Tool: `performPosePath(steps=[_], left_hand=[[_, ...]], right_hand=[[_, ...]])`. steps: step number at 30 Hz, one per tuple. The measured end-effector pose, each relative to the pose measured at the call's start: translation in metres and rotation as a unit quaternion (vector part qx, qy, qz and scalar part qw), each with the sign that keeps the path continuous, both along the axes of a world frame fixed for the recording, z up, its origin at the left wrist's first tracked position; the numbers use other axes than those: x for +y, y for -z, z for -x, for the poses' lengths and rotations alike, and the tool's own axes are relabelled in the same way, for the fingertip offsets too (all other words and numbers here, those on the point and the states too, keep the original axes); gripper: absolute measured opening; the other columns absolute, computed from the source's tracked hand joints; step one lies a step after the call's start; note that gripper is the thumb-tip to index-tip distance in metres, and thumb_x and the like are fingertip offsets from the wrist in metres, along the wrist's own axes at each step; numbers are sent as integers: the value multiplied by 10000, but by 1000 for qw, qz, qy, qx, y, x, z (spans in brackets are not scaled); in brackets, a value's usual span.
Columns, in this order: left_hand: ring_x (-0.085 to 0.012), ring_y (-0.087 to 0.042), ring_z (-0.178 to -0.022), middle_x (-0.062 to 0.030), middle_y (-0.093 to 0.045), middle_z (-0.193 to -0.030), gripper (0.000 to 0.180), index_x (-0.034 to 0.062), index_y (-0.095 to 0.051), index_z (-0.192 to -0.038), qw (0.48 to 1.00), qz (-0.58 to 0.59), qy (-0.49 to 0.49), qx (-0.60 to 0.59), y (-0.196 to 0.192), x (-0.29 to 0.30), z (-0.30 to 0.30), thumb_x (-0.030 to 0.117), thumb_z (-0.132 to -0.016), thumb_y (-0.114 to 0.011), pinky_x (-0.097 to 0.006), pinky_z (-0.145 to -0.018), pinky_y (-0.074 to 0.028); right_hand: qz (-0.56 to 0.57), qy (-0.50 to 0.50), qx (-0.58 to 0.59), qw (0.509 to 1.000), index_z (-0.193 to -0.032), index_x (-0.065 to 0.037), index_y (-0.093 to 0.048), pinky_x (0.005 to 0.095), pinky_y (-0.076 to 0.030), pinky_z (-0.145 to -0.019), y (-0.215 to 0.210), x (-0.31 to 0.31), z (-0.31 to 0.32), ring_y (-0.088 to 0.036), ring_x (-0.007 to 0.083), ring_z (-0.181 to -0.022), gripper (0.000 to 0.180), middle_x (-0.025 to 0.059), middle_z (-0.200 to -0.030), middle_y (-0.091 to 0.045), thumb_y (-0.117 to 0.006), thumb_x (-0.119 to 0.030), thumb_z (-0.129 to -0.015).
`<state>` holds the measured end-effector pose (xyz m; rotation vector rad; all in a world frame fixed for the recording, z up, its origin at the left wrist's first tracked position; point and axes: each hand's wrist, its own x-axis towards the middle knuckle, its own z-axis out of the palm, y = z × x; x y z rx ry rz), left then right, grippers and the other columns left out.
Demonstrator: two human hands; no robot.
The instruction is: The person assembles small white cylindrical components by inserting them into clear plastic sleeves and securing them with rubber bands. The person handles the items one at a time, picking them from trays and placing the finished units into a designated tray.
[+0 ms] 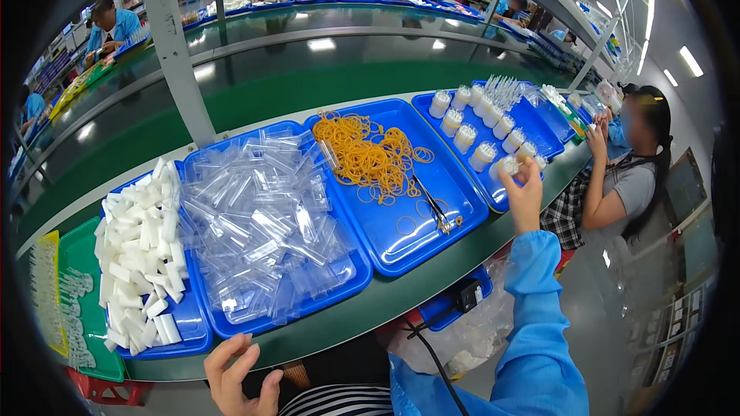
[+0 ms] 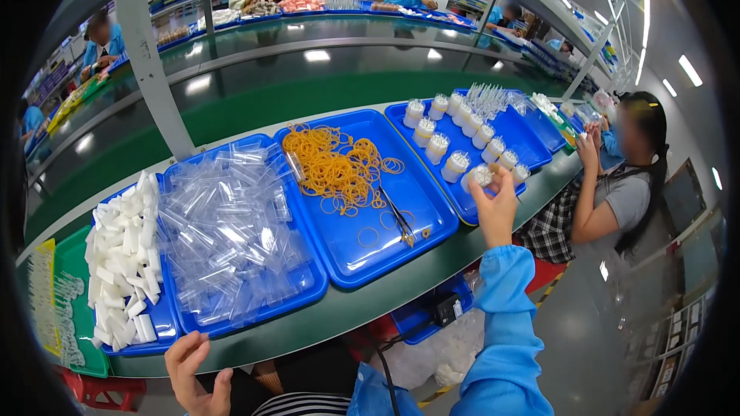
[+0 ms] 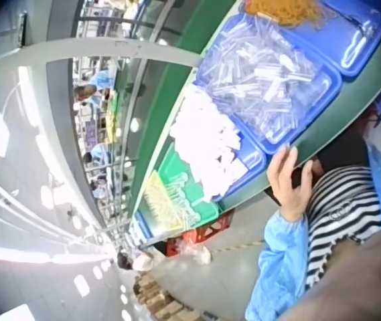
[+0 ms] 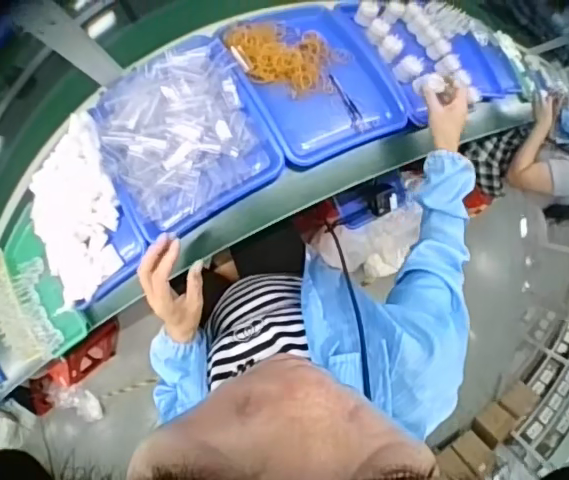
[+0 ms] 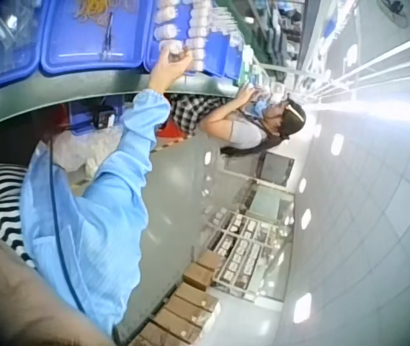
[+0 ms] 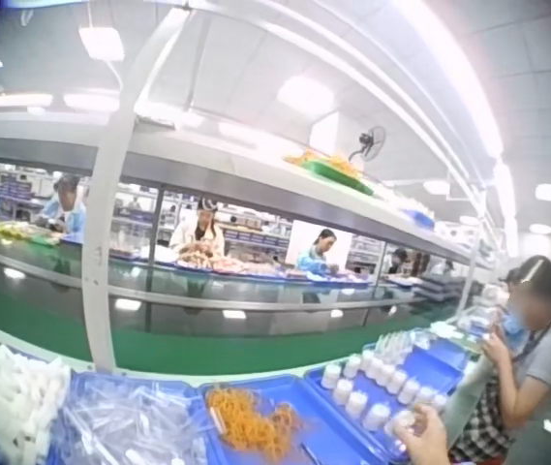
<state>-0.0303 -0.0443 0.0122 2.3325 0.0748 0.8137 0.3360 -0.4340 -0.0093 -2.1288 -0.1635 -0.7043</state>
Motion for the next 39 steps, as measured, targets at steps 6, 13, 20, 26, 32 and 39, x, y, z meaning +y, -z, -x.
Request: performPosePath(steps=[6, 13, 20, 26, 32, 39], left_hand=[[-324, -586, -1155, -164, -617, -1258, 431, 14, -659, -1207, 1000, 0, -22, 12, -2, 2, 5, 9, -793, -779, -401, -991, -465], [-326, -585, -1153, -168, -619, -1245, 392, 13, -664, -1199, 999, 5, -47, 17, -1, 7, 15, 21, -820, -765, -401, -999, -458], [-316, -610, -1094, -176, -631, -1199, 296, -10, -693, -1127, 998, 5, -67, -12, 2, 8, 20, -13, -835, -737, -394, -968, -476], [-297, -630, -1042, -187, -628, -1163, 219, -39, -694, -1094, 995, 4, -90, -37, 6, 21, 26, -60, -876, -683, -361, -904, -514], [-300, -655, -971, -192, -653, -1087, 157, -38, -709, -1032, 990, -27, -128, -61, -1, 19, 12, -63, -879, -686, -366, -869, -537], [-301, -668, -936, -195, -660, -1061, 150, -50, -706, -1015, 988, -86, -120, -40, -5, 21, -3, -69, -866, -700, -370, -844, -551]], right_hand=[[-30, -87, 99, 991, -1374, 17, -462, 337, -546, -853, 20, 5, -15, -653, 228, -1045, 691, 203, -1215, -626, -811, -185, -813], [303, 87, -32, 949, -1457, -8, -400, 442, -517, -903, 1, 23, -34, -625, 365, -1082, 876, 232, -1354, -539, -767, -463, -805], [303, 24, 70, 950, -1225, -97, -568, 458, -511, -875, -23, 31, -41, -636, 365, -1066, 405, 179, -1152, -668, -654, -353, -923], [360, 46, 34, 931, -1243, -106, -566, 481, -518, -865, -45, 19, -112, -640, 359, -1078, 418, 175, -1152, -671, -661, -350, -916], [387, 77, 21, 919, -1248, -117, -557, 480, -527, -863, -31, 35, -186, -637, 361, -1077, 428, 154, -1146, -672, -671, -350, -908], [456, 118, -2, 882, -1248, -128, -560, 472, -551, -845, -29, 35, -204, -608, 339, -1109, 424, 114, -1171, -650, -685, -328, -895]])
